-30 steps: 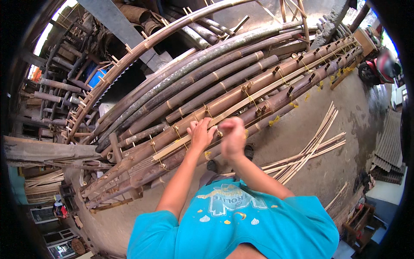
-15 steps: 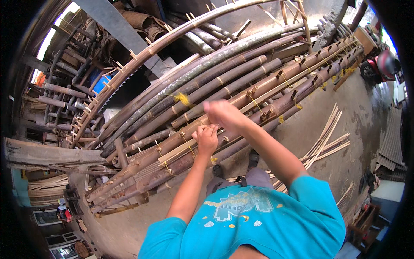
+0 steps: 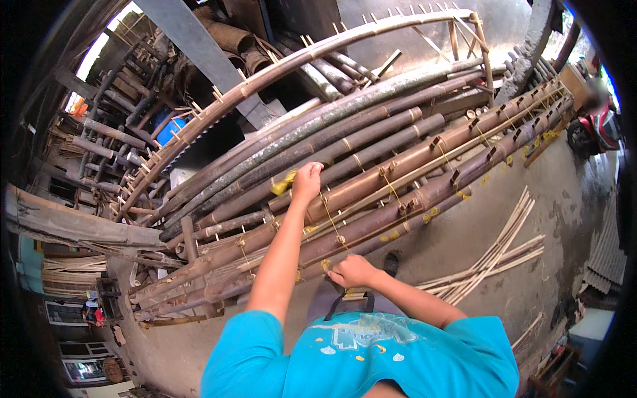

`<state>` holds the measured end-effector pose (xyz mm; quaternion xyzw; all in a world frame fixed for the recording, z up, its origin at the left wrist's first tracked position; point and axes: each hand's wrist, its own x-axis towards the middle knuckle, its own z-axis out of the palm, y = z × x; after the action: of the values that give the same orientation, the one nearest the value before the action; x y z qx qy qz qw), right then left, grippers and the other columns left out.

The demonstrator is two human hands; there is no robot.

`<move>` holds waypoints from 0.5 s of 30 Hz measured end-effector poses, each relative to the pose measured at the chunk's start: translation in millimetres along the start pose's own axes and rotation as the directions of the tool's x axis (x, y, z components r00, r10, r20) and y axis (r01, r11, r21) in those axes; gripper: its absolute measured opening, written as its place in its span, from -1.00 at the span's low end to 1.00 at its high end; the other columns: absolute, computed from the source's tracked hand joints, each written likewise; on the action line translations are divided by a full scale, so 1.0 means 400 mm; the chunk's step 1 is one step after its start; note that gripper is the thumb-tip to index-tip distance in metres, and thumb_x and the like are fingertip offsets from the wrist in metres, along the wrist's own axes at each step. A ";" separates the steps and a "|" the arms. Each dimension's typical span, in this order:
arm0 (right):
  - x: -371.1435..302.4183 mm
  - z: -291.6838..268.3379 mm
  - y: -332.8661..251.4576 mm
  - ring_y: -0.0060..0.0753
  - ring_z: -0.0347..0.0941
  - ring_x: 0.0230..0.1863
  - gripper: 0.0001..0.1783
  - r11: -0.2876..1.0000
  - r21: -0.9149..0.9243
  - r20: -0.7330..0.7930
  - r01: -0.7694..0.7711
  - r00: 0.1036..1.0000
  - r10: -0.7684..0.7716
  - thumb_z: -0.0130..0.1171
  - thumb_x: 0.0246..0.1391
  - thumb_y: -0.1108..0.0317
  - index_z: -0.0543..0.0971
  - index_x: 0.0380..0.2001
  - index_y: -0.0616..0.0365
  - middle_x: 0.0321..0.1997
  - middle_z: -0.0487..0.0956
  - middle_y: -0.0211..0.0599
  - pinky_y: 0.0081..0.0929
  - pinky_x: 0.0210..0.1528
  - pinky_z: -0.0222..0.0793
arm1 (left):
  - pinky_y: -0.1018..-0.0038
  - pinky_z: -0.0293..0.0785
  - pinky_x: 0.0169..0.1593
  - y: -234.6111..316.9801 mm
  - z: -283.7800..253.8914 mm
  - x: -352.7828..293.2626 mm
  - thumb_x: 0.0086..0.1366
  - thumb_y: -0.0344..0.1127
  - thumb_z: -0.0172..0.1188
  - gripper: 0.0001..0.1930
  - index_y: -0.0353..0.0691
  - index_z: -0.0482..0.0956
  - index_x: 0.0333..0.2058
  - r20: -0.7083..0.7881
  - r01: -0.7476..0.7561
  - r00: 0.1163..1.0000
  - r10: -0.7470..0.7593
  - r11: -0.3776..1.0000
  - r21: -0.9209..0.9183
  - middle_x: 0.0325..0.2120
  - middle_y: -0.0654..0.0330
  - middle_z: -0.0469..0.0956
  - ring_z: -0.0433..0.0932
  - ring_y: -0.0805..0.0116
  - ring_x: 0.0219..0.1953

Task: The person repeatedly picks thin bamboo sticks and ties them to a horizontal bamboo rack using yellow plastic ties. They loop and pull the ties to secure each stick in place, working along the length of the rack.

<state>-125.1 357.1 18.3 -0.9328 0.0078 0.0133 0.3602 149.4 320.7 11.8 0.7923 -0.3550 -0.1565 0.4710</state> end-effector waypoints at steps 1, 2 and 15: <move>-0.009 0.007 0.006 0.07 0.56 -0.44 -0.64 0.999 -0.052 0.000 -0.006 1.000 0.006 0.10 0.08 0.10 0.60 -0.59 0.14 -0.52 0.59 0.01 -0.05 -0.32 0.49 | 0.30 0.48 -0.27 -0.077 0.043 -0.006 0.37 -0.25 0.01 -0.75 -0.26 0.62 -0.25 -0.047 -0.118 0.990 0.136 0.956 0.269 -0.48 0.06 0.62 0.60 0.16 -0.37; -0.025 0.009 0.022 0.04 0.56 -0.44 -0.66 0.994 -0.106 -0.011 -0.037 0.999 0.036 0.11 0.07 0.10 0.59 -0.60 0.12 -0.52 0.59 -0.02 -0.07 -0.34 0.49 | 0.23 0.48 -0.20 -0.106 0.067 0.005 0.36 -0.22 0.00 -0.73 -0.25 0.62 -0.25 -0.055 -0.130 0.988 0.146 0.967 0.218 -0.41 0.01 0.62 0.60 0.06 -0.28; 0.134 0.416 -0.278 -0.04 0.51 -0.34 -0.76 0.936 0.185 -0.550 -0.299 0.758 0.351 0.15 0.04 0.19 0.51 -0.37 0.13 -0.47 0.56 -0.17 -0.12 -0.10 0.31 | 0.45 0.41 0.05 0.100 -0.329 -0.238 0.42 -0.10 0.01 -0.55 -0.33 0.44 0.10 0.615 -0.244 0.788 0.008 0.922 0.301 -0.12 -0.09 0.57 0.57 0.28 -0.08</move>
<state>-72.1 551.0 -31.9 -0.8607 0.2781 -0.2069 0.3728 142.9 459.9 104.7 0.7482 -0.5619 -0.2991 0.1871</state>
